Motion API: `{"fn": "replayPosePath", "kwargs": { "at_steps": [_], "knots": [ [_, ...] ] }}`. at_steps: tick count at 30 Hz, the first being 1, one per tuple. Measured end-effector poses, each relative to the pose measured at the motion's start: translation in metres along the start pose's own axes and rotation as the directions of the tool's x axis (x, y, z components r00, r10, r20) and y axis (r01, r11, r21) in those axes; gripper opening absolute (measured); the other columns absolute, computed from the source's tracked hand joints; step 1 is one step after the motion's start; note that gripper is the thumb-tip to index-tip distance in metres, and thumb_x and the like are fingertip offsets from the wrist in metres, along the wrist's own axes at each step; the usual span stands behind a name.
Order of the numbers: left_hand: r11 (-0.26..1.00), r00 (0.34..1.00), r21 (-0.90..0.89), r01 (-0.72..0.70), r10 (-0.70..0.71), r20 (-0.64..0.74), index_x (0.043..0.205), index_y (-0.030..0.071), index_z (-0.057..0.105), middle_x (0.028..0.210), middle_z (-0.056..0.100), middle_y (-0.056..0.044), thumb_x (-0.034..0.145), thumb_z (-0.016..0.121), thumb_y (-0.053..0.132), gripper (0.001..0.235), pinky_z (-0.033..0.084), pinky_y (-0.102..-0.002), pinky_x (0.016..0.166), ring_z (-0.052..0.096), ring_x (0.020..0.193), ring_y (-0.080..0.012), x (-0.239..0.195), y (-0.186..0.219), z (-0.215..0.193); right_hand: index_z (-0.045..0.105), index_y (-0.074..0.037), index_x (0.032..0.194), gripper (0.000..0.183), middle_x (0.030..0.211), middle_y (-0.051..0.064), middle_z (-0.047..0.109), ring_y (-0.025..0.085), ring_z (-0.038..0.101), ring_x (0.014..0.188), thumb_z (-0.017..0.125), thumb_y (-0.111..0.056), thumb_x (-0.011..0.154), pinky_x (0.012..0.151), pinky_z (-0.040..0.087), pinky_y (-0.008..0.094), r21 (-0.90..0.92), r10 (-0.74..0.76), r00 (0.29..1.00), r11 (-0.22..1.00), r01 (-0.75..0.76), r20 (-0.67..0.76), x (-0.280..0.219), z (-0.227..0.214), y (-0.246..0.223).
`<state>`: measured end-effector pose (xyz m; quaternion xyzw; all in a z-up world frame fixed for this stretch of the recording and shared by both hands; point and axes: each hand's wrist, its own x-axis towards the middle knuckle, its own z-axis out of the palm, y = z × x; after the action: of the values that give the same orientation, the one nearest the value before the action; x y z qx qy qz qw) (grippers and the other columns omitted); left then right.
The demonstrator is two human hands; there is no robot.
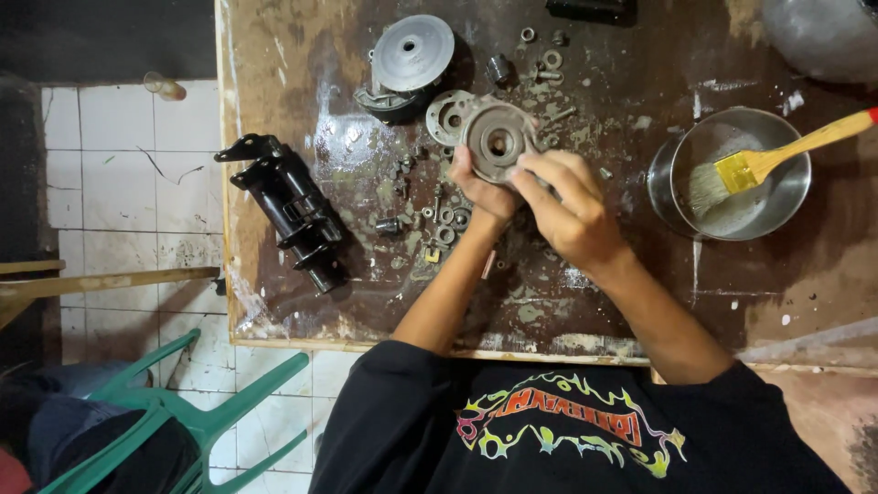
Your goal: Cleaning and inspecting various motorcycle engine components using a brush and a small tool.
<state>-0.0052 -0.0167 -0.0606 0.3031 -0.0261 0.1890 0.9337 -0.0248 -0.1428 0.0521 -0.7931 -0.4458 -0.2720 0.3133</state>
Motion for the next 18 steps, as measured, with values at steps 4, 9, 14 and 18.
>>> {"fn": "replayPosePath", "kwargs": {
  "at_steps": [4, 9, 14, 18],
  "knots": [
    [0.988, 0.988, -0.067, 0.142, -0.145, -0.046, 0.138, 0.0, 0.053, 0.122, 0.067, -0.02, 0.099, 0.035, 0.064, 0.077, 0.056, -0.045, 0.095, 0.067, 0.11, -0.0316, 0.004, 0.0, -0.001, 0.077, 0.005, 0.111, 0.017, 0.116, 0.018, 0.069, 0.031, 0.065, 0.112, 0.073, 0.007, 0.094, 0.093, 0.061, 0.038, -0.012, -0.003, 1.0, 1.0, 0.003, -0.005, 0.008, -0.013, 0.005],
    [0.972, 0.972, -0.05, 0.231, -0.233, -0.035, 0.136, -0.004, 0.055, 0.123, 0.067, -0.02, 0.103, 0.036, 0.064, 0.078, 0.055, -0.044, 0.099, 0.065, 0.113, -0.0315, 0.005, -0.011, -0.017, 0.078, 0.002, 0.11, 0.023, 0.115, 0.017, 0.069, 0.031, 0.062, 0.112, 0.071, 0.01, 0.09, 0.096, 0.06, 0.041, -0.001, -0.092, 0.996, 0.996, 0.092, 0.011, -0.003, -0.004, 0.015],
    [0.99, 0.991, 0.053, 0.133, -0.133, -0.003, 0.137, 0.0, 0.053, 0.124, 0.066, -0.016, 0.098, 0.04, 0.057, 0.07, 0.054, -0.043, 0.101, 0.064, 0.114, -0.0292, 0.003, -0.011, -0.019, 0.078, 0.002, 0.11, 0.02, 0.115, 0.016, 0.069, 0.03, 0.062, 0.111, 0.072, 0.01, 0.092, 0.093, 0.059, 0.037, 0.019, 0.021, 1.0, 1.0, -0.021, 0.021, 0.0, -0.008, 0.017],
    [0.921, 0.997, 0.383, -0.078, 0.072, 0.029, 0.135, 0.0, 0.053, 0.12, 0.066, -0.014, 0.101, 0.036, 0.058, 0.069, 0.054, -0.04, 0.105, 0.065, 0.113, -0.0256, 0.004, -0.017, -0.033, 0.077, 0.005, 0.109, 0.018, 0.108, 0.015, 0.068, 0.03, 0.061, 0.109, 0.074, 0.008, 0.092, 0.093, 0.057, 0.04, 0.044, 0.035, 0.999, 0.998, -0.035, 0.005, 0.014, -0.013, -0.006]
  ]
}}
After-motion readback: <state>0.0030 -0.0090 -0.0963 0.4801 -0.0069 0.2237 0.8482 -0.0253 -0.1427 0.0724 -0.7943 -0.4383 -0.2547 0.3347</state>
